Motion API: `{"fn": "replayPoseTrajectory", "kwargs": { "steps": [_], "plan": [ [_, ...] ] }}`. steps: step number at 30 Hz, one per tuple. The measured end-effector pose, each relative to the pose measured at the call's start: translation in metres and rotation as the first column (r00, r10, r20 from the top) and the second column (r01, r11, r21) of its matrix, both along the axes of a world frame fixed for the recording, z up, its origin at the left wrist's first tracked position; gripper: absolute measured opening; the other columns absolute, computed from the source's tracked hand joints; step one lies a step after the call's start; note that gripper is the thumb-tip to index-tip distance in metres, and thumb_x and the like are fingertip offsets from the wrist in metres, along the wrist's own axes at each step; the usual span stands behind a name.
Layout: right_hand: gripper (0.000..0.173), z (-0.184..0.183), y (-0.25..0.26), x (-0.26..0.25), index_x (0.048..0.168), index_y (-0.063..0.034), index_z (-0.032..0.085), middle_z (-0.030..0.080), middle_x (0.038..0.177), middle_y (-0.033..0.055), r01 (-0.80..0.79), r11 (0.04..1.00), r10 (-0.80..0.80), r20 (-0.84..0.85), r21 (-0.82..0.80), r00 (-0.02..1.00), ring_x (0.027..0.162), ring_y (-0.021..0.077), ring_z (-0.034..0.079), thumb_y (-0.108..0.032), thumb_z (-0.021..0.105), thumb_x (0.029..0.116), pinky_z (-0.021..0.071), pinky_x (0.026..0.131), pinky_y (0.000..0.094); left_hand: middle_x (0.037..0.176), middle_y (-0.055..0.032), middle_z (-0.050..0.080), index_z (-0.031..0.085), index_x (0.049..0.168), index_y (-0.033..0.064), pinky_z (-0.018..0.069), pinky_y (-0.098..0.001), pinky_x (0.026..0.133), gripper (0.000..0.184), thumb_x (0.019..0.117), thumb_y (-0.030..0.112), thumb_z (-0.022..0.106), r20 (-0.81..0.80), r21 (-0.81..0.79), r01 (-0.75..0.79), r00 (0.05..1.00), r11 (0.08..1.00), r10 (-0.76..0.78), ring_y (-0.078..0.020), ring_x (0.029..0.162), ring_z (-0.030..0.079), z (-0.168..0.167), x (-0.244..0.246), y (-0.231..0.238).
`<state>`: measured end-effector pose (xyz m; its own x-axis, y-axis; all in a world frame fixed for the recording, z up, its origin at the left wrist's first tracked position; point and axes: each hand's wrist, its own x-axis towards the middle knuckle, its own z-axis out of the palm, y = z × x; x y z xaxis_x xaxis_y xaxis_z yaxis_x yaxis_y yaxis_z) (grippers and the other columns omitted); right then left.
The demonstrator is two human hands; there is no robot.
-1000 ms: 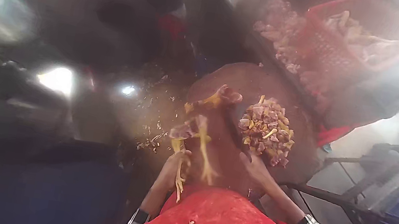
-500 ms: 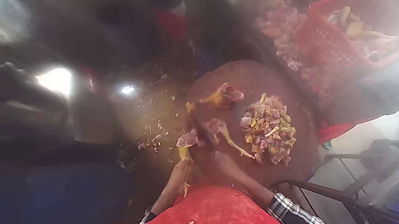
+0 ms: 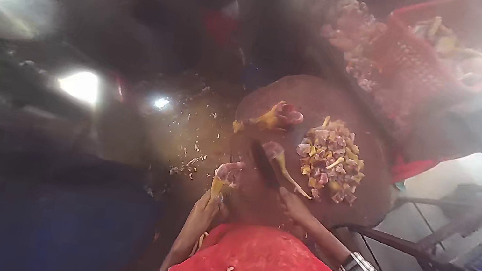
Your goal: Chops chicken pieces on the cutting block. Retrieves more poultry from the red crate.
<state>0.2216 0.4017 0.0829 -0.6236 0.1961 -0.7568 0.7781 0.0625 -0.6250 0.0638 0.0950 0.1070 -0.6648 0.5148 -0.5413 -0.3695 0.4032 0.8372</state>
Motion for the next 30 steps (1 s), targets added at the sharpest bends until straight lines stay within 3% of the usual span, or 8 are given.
{"fn": "replayPoseTrajectory", "kwargs": {
  "steps": [5,11,13,15,18,26,28,30],
  "plan": [
    [0.064,0.074,0.023,-0.031,0.111,-0.0109,0.060,0.052,0.076,0.0026,0.098,0.972,-0.028,-0.312,0.213,0.950,0.060,0.0166,0.051,-0.060,0.019,0.1073,0.0485,0.055,0.0378,0.066,0.0019,0.046,0.056,0.136,0.0096,0.0379,-0.0255,0.044,0.036,0.1117,0.031,0.039,0.273,0.260,-0.186,0.955,0.948,0.113,-0.0090,0.049,0.040,-0.023,0.001,0.057],
    [0.079,0.147,-0.011,-0.051,0.101,-0.0156,0.061,0.054,0.071,-0.0080,0.280,0.960,-0.161,-0.863,-0.024,0.479,0.061,0.0040,0.054,-0.088,0.032,0.0876,0.0502,0.056,0.0273,0.066,0.0014,0.047,0.054,0.129,0.0086,0.0428,-0.0265,0.044,0.036,0.1128,0.035,0.035,0.404,0.127,-0.229,0.901,0.965,0.160,-0.0102,0.047,0.043,-0.074,0.014,0.093],
    [0.084,0.091,-0.028,-0.032,0.109,-0.0089,0.063,0.059,0.078,-0.0038,0.273,0.955,-0.062,-0.820,0.117,0.569,0.069,0.0060,0.057,-0.084,0.028,0.0931,0.0530,0.065,0.0291,0.066,0.0010,0.048,0.053,0.130,0.0083,0.0426,-0.0270,0.045,0.037,0.1127,0.036,0.036,0.402,0.115,-0.220,0.902,0.969,0.157,-0.0108,0.048,0.043,-0.074,0.017,0.092],
    [0.073,0.031,-0.027,-0.010,0.123,-0.0067,0.064,0.068,0.094,0.0082,-0.005,0.937,0.159,-0.415,0.349,0.896,0.084,0.0179,0.067,-0.065,0.024,0.1051,0.0584,0.079,0.0411,0.066,-0.0001,0.048,0.054,0.129,0.0084,0.0416,-0.0271,0.043,0.036,0.1124,0.036,0.037,0.387,0.130,-0.226,0.908,0.965,0.160,-0.0113,0.047,0.043,-0.073,0.015,0.089],
    [0.071,0.001,-0.020,-0.009,0.122,-0.0087,0.065,0.069,0.104,0.0154,-0.214,0.944,0.230,-0.034,0.252,0.973,0.096,0.0292,0.069,-0.065,0.024,0.1057,0.0556,0.088,0.0550,0.068,-0.0003,0.049,0.056,0.126,0.0078,0.0393,-0.0264,0.043,0.034,0.1118,0.034,0.040,0.309,0.092,-0.146,0.945,0.985,0.111,-0.0105,0.048,0.041,-0.069,0.011,0.070],
    [0.077,0.122,-0.019,-0.038,0.115,-0.0091,0.059,0.049,0.075,-0.0016,0.008,0.971,0.140,-0.597,0.238,0.790,0.062,0.0097,0.050,-0.076,0.025,0.0995,0.0483,0.057,0.0311,0.076,-0.0030,0.057,0.057,0.126,0.0100,0.0496,-0.0349,0.059,0.038,0.1088,0.042,0.045,0.161,-0.186,0.292,0.951,0.938,-0.264,-0.0147,0.062,0.054,-0.057,0.024,0.006],
    [0.080,0.105,-0.026,-0.042,0.115,-0.0079,0.059,0.051,0.076,-0.0021,0.094,0.970,0.097,-0.707,0.226,0.701,0.063,0.0076,0.050,-0.078,0.025,0.0976,0.0477,0.057,0.0286,0.078,-0.0033,0.060,0.059,0.127,0.0111,0.0514,-0.0354,0.061,0.039,0.1084,0.043,0.046,0.150,-0.185,0.289,0.953,0.939,-0.264,-0.0152,0.064,0.056,-0.057,0.026,0.006],
    [0.078,0.057,-0.025,-0.032,0.126,-0.0063,0.060,0.063,0.088,0.0064,0.062,0.940,0.151,-0.574,0.334,0.805,0.076,0.0153,0.062,-0.072,0.025,0.1020,0.0570,0.070,0.0383,0.080,-0.0050,0.063,0.060,0.126,0.0110,0.0546,-0.0384,0.065,0.040,0.1083,0.043,0.046,0.116,-0.194,0.292,0.955,0.937,-0.274,-0.0170,0.067,0.060,-0.057,0.024,0.008]
  ]
}}
